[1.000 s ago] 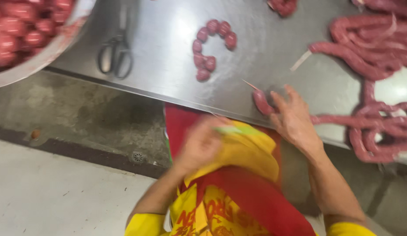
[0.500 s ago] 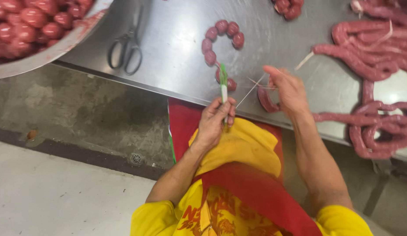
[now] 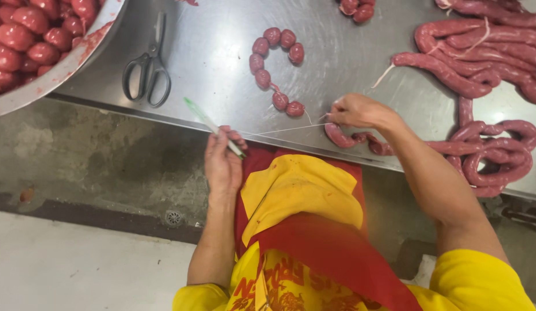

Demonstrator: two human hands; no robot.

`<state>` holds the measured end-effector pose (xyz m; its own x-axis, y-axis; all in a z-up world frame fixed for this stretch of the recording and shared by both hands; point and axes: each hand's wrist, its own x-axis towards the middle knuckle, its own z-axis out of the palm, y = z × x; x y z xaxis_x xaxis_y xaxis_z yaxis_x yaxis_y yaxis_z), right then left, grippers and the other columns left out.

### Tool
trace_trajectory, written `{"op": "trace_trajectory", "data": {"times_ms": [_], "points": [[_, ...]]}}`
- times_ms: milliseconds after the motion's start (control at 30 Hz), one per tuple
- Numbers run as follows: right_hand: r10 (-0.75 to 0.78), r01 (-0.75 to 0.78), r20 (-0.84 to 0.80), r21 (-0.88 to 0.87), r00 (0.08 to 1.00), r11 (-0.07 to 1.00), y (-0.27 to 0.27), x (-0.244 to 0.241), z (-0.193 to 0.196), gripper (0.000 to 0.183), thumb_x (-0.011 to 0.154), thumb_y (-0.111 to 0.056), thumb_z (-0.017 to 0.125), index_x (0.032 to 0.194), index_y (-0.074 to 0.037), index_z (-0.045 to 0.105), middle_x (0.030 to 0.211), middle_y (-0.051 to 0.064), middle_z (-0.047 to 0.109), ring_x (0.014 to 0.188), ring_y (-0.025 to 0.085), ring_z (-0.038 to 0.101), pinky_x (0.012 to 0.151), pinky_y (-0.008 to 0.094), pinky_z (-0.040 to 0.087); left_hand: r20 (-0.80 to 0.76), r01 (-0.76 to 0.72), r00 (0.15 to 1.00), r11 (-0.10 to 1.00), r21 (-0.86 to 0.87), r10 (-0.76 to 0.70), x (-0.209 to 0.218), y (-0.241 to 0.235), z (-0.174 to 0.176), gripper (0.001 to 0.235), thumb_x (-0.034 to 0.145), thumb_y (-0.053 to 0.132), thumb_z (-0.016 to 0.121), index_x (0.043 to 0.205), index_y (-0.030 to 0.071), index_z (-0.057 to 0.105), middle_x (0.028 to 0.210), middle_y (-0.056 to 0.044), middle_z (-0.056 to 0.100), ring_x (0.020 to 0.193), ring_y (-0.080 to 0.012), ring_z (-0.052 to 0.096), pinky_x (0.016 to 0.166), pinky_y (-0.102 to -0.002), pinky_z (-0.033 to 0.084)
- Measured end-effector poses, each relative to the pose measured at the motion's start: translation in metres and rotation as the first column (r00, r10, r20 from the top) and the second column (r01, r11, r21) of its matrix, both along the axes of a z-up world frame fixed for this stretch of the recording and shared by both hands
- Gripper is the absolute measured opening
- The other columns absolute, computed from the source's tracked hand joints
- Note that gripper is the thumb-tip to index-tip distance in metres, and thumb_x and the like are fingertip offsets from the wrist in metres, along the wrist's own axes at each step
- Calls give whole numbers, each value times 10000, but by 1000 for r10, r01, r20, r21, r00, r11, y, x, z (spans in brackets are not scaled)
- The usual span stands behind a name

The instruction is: The person ties long lengths of filled sausage casings into individual links using string, and cuts the segments with scissors.

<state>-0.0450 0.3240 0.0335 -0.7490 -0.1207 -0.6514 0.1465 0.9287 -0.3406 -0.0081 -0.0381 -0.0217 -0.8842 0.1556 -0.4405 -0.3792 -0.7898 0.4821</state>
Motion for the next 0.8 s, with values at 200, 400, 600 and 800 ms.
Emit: {"op": "trace_trajectory", "data": {"times_ms": [200,400,600,800], "points": [[-154,131,-110,-194,982,972,0,7,-9,213,885,-205,622,969,-33,717,830,194,712,732,356,672,691,430,528,-45,-296,955,955,-25,295,-12,-64,2,116,1036,172,585,1046,65,628,792,-52,650,870,-242,693,931,-427,592],[-40,-32,-354,-196,934,980,-70,-18,-20,205,889,-183,687,946,12,712,864,231,693,809,399,651,725,461,502,-359,-544,754,829,129,550,-32,-162,64,236,1157,306,549,1214,88,619,767,-19,502,715,-156,503,698,-322,453],[-451,418,29,-433,892,799,-75,-52,13,145,965,-118,644,1044,-35,731,824,75,714,734,188,661,656,360,541,-510,-136,833,974,184,212,-1,-98,160,469,1174,513,469,1210,82,652,745,33,456,609,-73,389,573,-240,344],[-236,53,-207,-633,949,772,-122,-7,65,140,946,-57,705,1049,33,735,945,86,739,886,147,673,793,321,568,-566,300,820,903,307,-80,-34,-7,172,302,1164,336,498,1191,46,578,868,-32,475,740,-145,441,700,-319,401]]}}
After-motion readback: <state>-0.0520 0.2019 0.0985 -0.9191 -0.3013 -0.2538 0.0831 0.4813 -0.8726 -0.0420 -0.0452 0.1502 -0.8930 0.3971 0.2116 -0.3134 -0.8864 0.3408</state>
